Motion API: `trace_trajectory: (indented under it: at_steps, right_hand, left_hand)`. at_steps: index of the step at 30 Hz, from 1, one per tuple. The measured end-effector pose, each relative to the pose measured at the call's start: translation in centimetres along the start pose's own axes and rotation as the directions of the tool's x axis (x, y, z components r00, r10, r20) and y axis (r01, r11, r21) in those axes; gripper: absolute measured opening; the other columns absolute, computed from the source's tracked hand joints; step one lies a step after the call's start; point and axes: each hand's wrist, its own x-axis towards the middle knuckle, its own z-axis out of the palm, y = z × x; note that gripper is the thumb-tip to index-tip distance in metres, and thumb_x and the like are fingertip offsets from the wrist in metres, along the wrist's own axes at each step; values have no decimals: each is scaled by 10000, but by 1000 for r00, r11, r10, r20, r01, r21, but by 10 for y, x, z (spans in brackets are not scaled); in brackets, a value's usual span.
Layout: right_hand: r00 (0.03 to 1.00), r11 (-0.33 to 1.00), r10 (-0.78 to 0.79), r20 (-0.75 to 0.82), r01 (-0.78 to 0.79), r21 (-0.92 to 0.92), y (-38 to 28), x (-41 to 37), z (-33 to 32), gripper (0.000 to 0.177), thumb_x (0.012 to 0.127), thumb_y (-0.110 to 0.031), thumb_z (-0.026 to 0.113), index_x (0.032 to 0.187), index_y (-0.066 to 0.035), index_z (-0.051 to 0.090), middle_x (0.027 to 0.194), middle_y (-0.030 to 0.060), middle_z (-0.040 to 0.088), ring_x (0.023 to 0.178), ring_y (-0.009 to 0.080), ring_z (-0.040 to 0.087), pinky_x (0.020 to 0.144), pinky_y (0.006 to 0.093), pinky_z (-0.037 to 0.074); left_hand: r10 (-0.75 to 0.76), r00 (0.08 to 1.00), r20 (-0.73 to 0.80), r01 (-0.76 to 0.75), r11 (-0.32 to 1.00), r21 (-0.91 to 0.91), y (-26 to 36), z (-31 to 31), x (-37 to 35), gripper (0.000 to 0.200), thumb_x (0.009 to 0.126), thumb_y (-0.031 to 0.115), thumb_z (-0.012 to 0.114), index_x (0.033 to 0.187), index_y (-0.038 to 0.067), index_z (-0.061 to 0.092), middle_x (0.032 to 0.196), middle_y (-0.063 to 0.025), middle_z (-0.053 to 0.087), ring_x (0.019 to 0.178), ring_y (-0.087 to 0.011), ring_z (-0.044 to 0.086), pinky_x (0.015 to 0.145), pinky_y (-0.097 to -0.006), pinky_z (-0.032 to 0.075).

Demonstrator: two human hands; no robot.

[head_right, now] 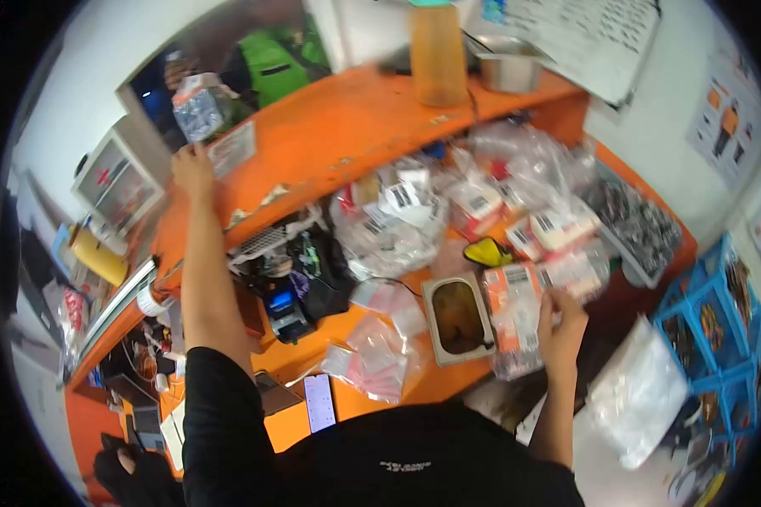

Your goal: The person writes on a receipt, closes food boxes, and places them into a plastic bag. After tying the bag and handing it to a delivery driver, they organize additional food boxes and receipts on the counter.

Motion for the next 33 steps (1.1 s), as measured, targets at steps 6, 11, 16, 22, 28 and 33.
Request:
trace_trajectory:
  at_steps: [6, 11, 16, 22, 28, 33]
  right_hand:
    - [955, 976, 191, -225, -210, -64, 44, 17, -35, 165, 882, -85, 585, 986, 37, 622, 792, 138, 652, 688, 185, 635, 610, 287, 475]
    - [997, 895, 83, -4, -76, -439, 95, 9, -34, 254, 796, -167, 647, 985, 0, 618, 937, 201, 593, 913, 371, 559, 799, 453, 432]
    - [978, 923, 160, 131, -102, -372, 203, 6, 7, 461, 742, -215, 703, 1098, 42, 563, 1121, 260, 534, 1068, 429, 483, 935, 517, 385]
    - [909, 659, 400, 117, -196, -726, 271, 30, 57, 449, 744, -247, 664, 1106, -12, 541, 1125, 201, 525, 1056, 401, 499, 873, 533, 420]
    - [971, 671, 115, -209, -231, -705, 256, 4, 81, 377, 768, -248, 629, 1072, -48, 530, 1138, 135, 536, 1054, 366, 502, 815, 515, 424]
    - [971, 675, 141, -191, -235, -699, 254, 5, 76, 390, 773, -246, 624, 1097, -52, 525, 1149, 137, 536, 1073, 367, 491, 823, 512, 411]
  left_hand:
    - [262, 798, 543, 42, 875, -483, -19, 46, -2, 544, 910, 472, 513, 895, -55, 647, 831, -210, 675, 831, -326, 651, 757, -434, 460]
    - [241, 595, 767, -102, 969, -226, 12, 15, -9, 665, 835, 601, 562, 950, -43, 681, 862, -232, 674, 882, -325, 649, 796, -407, 473]
    - [33, 580, 814, -111, 993, 39, 25, 31, -13, 760, 726, 701, 582, 1022, 10, 698, 1090, -238, 652, 1034, -367, 623, 905, -442, 466]
    - [-109, 847, 521, 65, 993, 100, 47, -12, -41, 500, 750, 503, 624, 904, 37, 720, 948, -192, 690, 942, -328, 655, 824, -441, 500]
    - [-62, 862, 503, 117, 990, -80, 39, -8, -42, 346, 816, 396, 590, 865, 81, 724, 918, -164, 688, 897, -347, 646, 799, -459, 498]
    - [-64, 851, 520, 119, 990, -72, 36, -8, -44, 329, 798, 387, 617, 860, 79, 717, 905, -160, 688, 896, -337, 648, 795, -451, 499]
